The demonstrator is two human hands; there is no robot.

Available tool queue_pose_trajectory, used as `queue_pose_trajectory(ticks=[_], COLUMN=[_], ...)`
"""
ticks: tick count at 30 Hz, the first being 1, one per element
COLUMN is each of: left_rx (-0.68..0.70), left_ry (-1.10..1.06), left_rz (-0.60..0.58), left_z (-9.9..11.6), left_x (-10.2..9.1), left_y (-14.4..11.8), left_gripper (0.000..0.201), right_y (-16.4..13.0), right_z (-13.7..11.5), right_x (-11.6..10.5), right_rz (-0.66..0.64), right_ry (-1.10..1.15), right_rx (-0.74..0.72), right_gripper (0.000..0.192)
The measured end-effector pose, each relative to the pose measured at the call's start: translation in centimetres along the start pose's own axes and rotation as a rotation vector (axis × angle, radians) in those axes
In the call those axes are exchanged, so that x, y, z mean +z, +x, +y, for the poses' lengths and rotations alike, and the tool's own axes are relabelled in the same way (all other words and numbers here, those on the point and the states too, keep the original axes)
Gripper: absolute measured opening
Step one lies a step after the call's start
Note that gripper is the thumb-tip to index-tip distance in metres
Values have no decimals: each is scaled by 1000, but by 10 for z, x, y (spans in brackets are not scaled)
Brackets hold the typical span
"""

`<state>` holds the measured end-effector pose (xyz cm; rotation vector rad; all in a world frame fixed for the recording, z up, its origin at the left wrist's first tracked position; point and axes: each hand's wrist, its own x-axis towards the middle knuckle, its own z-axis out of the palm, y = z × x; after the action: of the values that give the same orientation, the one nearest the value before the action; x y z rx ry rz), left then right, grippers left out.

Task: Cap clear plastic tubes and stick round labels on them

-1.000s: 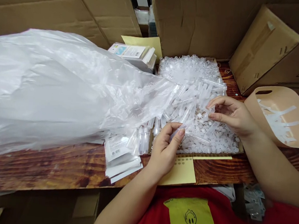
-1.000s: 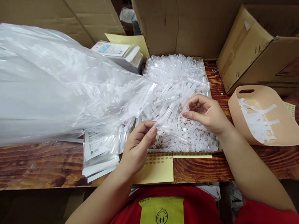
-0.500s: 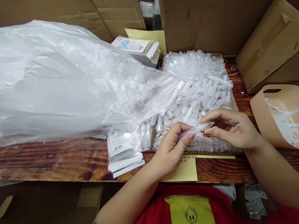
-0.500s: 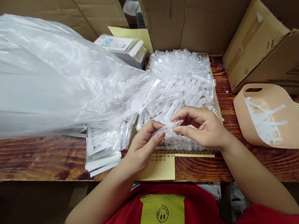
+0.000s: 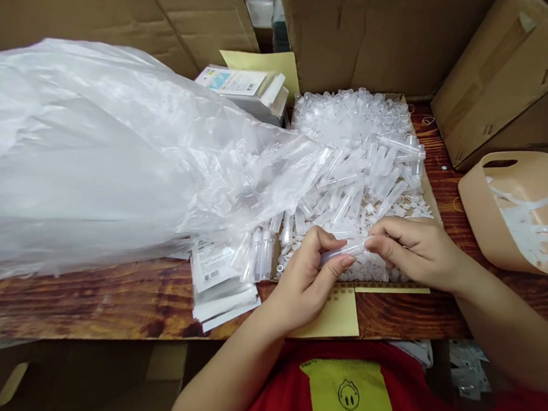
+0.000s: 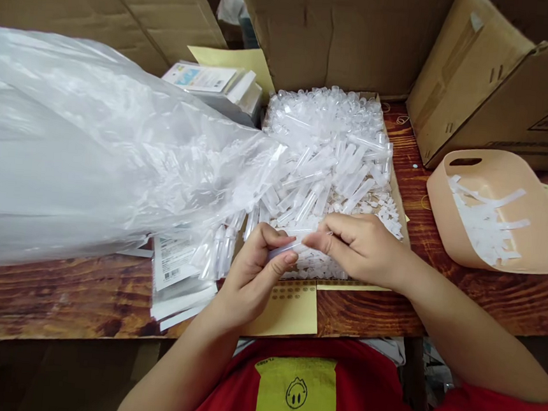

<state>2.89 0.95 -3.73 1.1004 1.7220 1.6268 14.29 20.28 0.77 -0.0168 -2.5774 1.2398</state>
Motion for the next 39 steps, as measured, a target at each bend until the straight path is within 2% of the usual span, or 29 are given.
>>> queue_pose_trajectory(ticks=[5, 10, 15, 18, 20, 22, 25, 28, 30, 32, 34, 35, 37, 39], left_rx=[-80, -122, -110, -125, -59, 88, 341, 421, 364, 278, 213, 192, 142, 57], left_ry=[-89, -179, -205, -213, -116, 91, 418, 600, 670, 737, 814, 858, 949, 1020], left_rz=[-11, -29, -21, -76, -66, -17, 47, 82, 107, 130, 114, 83, -16, -121], left_z=[0, 1, 1, 1, 1, 1, 1, 2, 3, 4, 6, 8, 11, 15], left_x=[0, 0, -2, -2, -2, -1, 2, 6, 9, 9, 8, 7, 5, 5], left_y=[-1, -1, -2, -2, -3, -3, -1, 4, 7, 8, 6, 4, 2, 1], left_gripper=[20, 24, 25, 25, 20, 11, 11, 10, 22, 34, 31, 25, 12, 5], right_y=[0, 1, 0, -1, -1, 0, 3, 5, 5, 3, 4, 6, 16, 33], right_z=[-2, -2, -2, -3, -4, -3, -3, -4, -3, 1, 10, 15, 28, 43], right_x=[4, 5, 7, 8, 10, 14, 17, 9, -6, -26, -46, -54, -65, -67], right_rz=[35, 5, -37, -7, 21, 23, -59, -100, 7, 224, 443, 509, 549, 513], right_ry=[-35, -52, -14, 5, 10, 47, 176, 214, 129, -23, -202, -285, -409, -440], right_rx=[-82, -84, -61, -143, -190, -98, 189, 337, 341, 348, 386, 415, 465, 460], right_gripper=[16, 15, 18, 16, 8, 14, 36, 51, 55, 55, 56, 56, 51, 37])
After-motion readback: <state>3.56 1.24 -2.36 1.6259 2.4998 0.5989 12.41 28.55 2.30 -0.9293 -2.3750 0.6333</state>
